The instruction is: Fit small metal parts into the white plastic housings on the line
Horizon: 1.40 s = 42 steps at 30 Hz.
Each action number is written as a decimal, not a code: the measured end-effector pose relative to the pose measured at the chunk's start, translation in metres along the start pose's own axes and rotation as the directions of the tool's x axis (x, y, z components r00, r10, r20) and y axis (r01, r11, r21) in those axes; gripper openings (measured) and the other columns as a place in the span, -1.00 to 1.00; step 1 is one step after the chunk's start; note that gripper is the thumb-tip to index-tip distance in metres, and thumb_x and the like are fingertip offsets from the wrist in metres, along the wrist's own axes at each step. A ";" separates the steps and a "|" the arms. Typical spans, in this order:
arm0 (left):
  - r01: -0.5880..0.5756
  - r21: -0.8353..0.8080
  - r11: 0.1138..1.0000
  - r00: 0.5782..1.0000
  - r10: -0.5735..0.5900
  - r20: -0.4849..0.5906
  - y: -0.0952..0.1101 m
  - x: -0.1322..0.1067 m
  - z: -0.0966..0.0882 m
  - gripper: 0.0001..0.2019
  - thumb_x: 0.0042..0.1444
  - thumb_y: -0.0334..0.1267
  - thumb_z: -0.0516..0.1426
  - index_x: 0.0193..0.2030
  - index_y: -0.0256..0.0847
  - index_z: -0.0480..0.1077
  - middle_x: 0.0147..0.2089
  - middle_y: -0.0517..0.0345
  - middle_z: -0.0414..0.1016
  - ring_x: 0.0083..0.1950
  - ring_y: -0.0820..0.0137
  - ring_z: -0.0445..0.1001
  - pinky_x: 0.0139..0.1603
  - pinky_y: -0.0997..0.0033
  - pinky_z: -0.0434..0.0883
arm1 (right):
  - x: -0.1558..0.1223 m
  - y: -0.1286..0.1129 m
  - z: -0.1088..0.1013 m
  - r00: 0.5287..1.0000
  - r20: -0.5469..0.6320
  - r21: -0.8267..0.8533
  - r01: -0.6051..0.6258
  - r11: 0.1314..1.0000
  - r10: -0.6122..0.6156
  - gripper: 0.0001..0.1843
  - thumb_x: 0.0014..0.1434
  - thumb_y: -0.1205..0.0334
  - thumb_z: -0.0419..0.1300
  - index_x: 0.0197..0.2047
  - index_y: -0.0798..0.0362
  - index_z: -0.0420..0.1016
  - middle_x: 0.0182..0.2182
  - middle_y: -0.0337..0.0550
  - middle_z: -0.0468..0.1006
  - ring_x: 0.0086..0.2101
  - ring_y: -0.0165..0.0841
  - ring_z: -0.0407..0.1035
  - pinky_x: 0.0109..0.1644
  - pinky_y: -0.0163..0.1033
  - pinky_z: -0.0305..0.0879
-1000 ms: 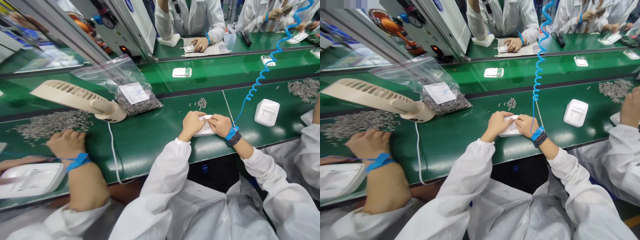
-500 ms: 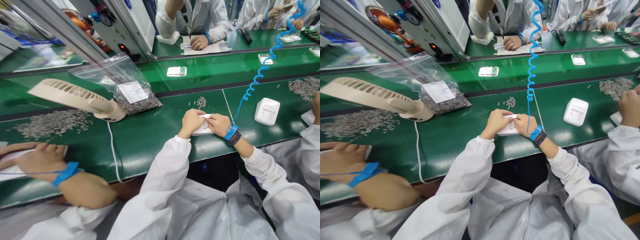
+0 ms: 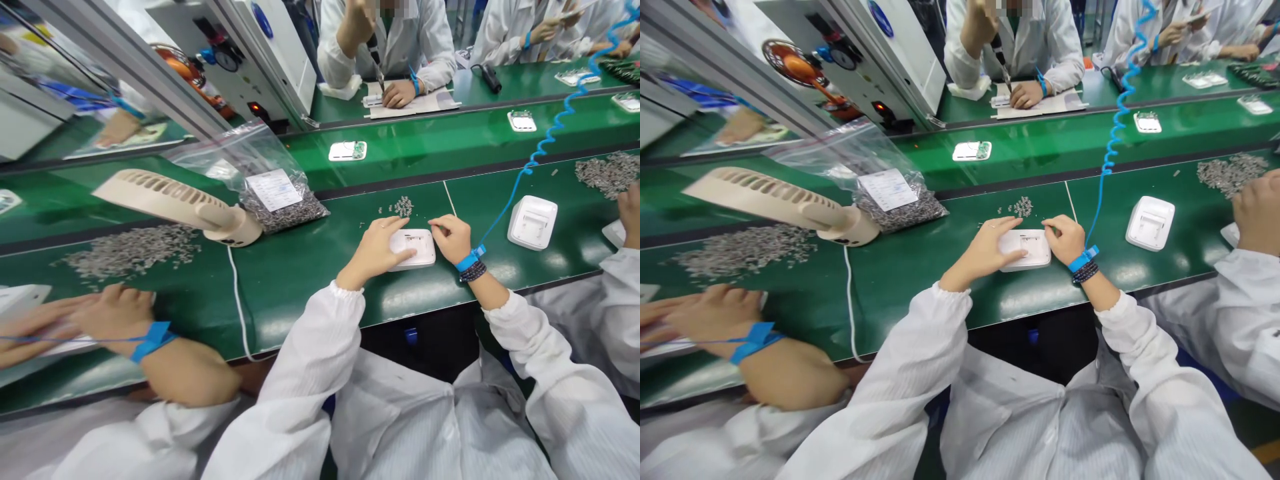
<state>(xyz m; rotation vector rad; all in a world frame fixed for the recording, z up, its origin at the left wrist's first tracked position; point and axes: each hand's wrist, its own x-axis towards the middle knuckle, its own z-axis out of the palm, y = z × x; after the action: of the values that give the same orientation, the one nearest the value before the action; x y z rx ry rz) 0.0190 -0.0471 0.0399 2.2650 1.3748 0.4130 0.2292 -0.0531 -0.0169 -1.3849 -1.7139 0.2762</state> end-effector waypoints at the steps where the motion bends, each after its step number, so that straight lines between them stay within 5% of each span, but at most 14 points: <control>1: -0.043 0.052 0.998 0.998 0.041 0.044 0.000 -0.004 0.000 -0.15 0.00 -0.03 0.34 0.43 -0.17 0.23 0.47 -0.13 0.21 0.48 -0.03 0.13 0.45 -0.08 0.17 | 0.002 0.002 0.000 0.999 -0.039 0.023 -0.035 0.999 0.036 -0.74 0.23 0.32 0.11 -0.24 0.04 0.67 -0.33 -0.14 0.63 -0.49 -0.38 0.36 -0.27 -0.23 0.36; 6: -0.108 0.194 0.975 0.989 0.086 0.121 0.010 -0.020 0.003 -0.05 -0.14 -0.18 0.38 0.43 -0.19 0.17 0.34 -0.20 0.31 0.33 -0.05 0.26 0.31 -0.02 0.31 | 0.004 0.002 -0.001 0.998 -0.040 0.046 -0.049 0.998 0.051 -0.76 0.18 0.31 0.13 -0.29 0.04 0.66 -0.37 -0.14 0.63 -0.50 -0.38 0.35 -0.27 -0.24 0.35; 10: 0.048 0.168 0.985 0.992 -0.028 -0.121 -0.006 -0.062 -0.011 -0.18 -0.11 -0.09 0.36 0.34 -0.10 0.25 0.33 -0.09 0.32 0.34 -0.01 0.26 0.36 0.05 0.27 | -0.001 0.005 -0.002 0.998 -0.034 0.023 -0.061 0.998 0.062 -0.75 0.18 0.28 0.13 -0.25 0.04 0.66 -0.41 -0.16 0.61 -0.52 -0.38 0.33 -0.29 -0.23 0.34; 12: 0.305 0.150 0.940 0.926 -0.256 -0.278 -0.030 -0.091 -0.024 -0.23 -0.08 -0.03 0.34 0.30 -0.09 0.26 0.32 -0.10 0.34 0.35 -0.04 0.26 0.39 0.01 0.22 | -0.002 0.007 -0.001 0.997 -0.029 0.008 -0.077 0.997 0.078 -0.74 0.17 0.27 0.13 -0.22 0.04 0.66 -0.42 -0.18 0.60 -0.53 -0.38 0.33 -0.28 -0.23 0.34; 16: 0.677 0.111 0.727 0.700 -0.590 -0.403 -0.089 -0.134 -0.052 -0.28 0.01 0.06 0.26 0.29 -0.19 0.27 0.28 -0.23 0.39 0.35 -0.15 0.27 0.39 -0.11 0.17 | 0.001 0.007 0.002 0.997 -0.041 -0.052 -0.074 0.996 0.072 -0.70 0.17 0.29 0.11 -0.15 0.02 0.66 -0.39 -0.16 0.61 -0.47 -0.34 0.38 -0.22 -0.21 0.37; 20: 0.787 0.029 0.617 0.572 -0.710 -0.410 -0.123 -0.147 -0.063 -0.22 0.03 0.15 0.22 0.31 -0.26 0.27 0.28 -0.37 0.36 0.37 -0.25 0.22 0.31 -0.17 0.24 | 0.010 0.014 -0.013 0.998 -0.043 -0.179 -0.062 0.982 0.055 -0.63 0.18 0.31 0.09 -0.02 0.06 0.61 -0.21 -0.03 0.62 -0.25 -0.23 0.46 -0.02 -0.12 0.39; 24: 0.796 -0.059 0.603 0.511 -0.720 -0.469 -0.125 -0.148 -0.065 -0.26 0.05 0.13 0.20 0.33 -0.19 0.27 0.33 -0.29 0.31 0.38 -0.33 0.16 0.25 -0.32 0.25 | 0.020 0.042 -0.054 0.979 -0.177 -0.425 -0.173 0.889 0.106 -0.51 0.14 0.26 0.13 0.14 0.10 0.51 0.07 0.18 0.50 0.09 0.01 0.31 0.20 0.17 0.22; 29: 0.700 0.029 0.713 0.545 -0.508 -0.667 -0.112 -0.137 -0.057 -0.50 0.17 -0.05 0.11 0.24 -0.07 0.37 0.39 -0.01 0.29 0.41 -0.26 0.14 0.34 -0.37 0.11 | 0.019 0.094 -0.112 0.786 -0.551 -0.473 -0.571 0.671 0.282 -0.12 0.04 0.09 0.30 0.39 0.18 0.19 0.35 0.51 0.05 0.26 0.26 0.02 0.15 0.39 0.04; 31: 0.620 0.060 0.782 0.639 -0.459 -0.618 -0.107 -0.121 -0.046 -0.58 0.22 -0.09 0.06 0.17 -0.14 0.43 0.30 -0.05 0.40 0.35 -0.08 0.27 0.37 -0.16 0.17 | 0.018 0.110 -0.125 0.694 -0.598 -0.405 -0.693 0.597 0.400 -0.03 0.01 0.03 0.35 0.41 0.22 0.16 0.34 0.63 0.00 0.24 0.30 0.06 0.09 0.36 0.09; 33: 0.521 0.052 0.852 0.749 -0.427 -0.507 -0.101 -0.097 -0.031 -0.62 0.25 -0.12 0.03 0.10 -0.17 0.48 0.16 -0.03 0.52 0.25 0.07 0.40 0.33 0.04 0.26 | 0.017 0.116 -0.130 0.686 -0.567 -0.384 -0.710 0.590 0.456 0.02 -0.03 0.00 0.39 0.41 0.21 0.16 0.31 0.63 0.08 0.22 0.28 0.14 0.09 0.31 0.15; 35: 0.479 0.007 0.878 0.796 -0.431 -0.425 -0.096 -0.069 -0.013 -0.65 0.24 -0.14 0.04 0.06 -0.18 0.50 0.06 -0.02 0.58 0.13 0.14 0.48 0.23 0.15 0.35 | 0.016 0.108 -0.125 0.801 -0.445 -0.422 -0.582 0.695 0.400 0.07 -0.08 -0.02 0.39 0.42 0.16 0.13 0.29 0.51 0.19 0.23 0.23 0.19 0.18 0.27 0.19; 38: 0.489 -0.008 0.872 0.809 -0.457 -0.369 -0.088 -0.030 0.009 -0.67 0.22 -0.13 0.11 0.04 -0.17 0.53 -0.07 0.00 0.59 0.00 0.18 0.53 0.04 0.25 0.42 | 0.011 0.074 -0.098 0.986 -0.094 -0.408 -0.165 0.898 0.138 0.09 -0.10 -0.05 0.37 0.44 0.11 0.09 0.31 0.27 0.26 0.29 0.15 0.18 0.33 0.24 0.16; 40: 0.506 0.017 0.862 0.807 -0.467 -0.363 -0.084 -0.011 0.017 -0.66 0.23 -0.08 0.14 0.07 -0.14 0.52 -0.12 0.01 0.58 -0.01 0.16 0.53 -0.04 0.27 0.41 | 0.006 0.042 -0.070 0.986 0.157 -0.283 0.105 0.953 -0.062 0.05 -0.08 -0.03 0.35 0.43 0.09 0.12 0.34 0.19 0.27 0.31 0.09 0.18 0.37 0.19 0.16; 42: 0.542 0.016 0.840 0.785 -0.499 -0.369 -0.083 0.000 0.019 -0.66 0.26 -0.04 0.13 0.07 -0.11 0.51 -0.14 0.02 0.59 -0.02 0.14 0.54 -0.09 0.27 0.40 | 0.001 0.010 -0.040 0.904 0.365 -0.128 0.288 0.949 -0.225 -0.02 -0.06 0.02 0.34 0.42 0.04 0.18 0.37 0.13 0.26 0.31 0.05 0.20 0.36 0.15 0.20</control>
<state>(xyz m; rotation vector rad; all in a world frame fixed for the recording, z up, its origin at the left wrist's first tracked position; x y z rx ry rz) -0.0346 -0.0185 -0.0195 1.8276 2.1860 0.5688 0.2659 -0.0627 0.0001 -1.2687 -2.2406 0.2304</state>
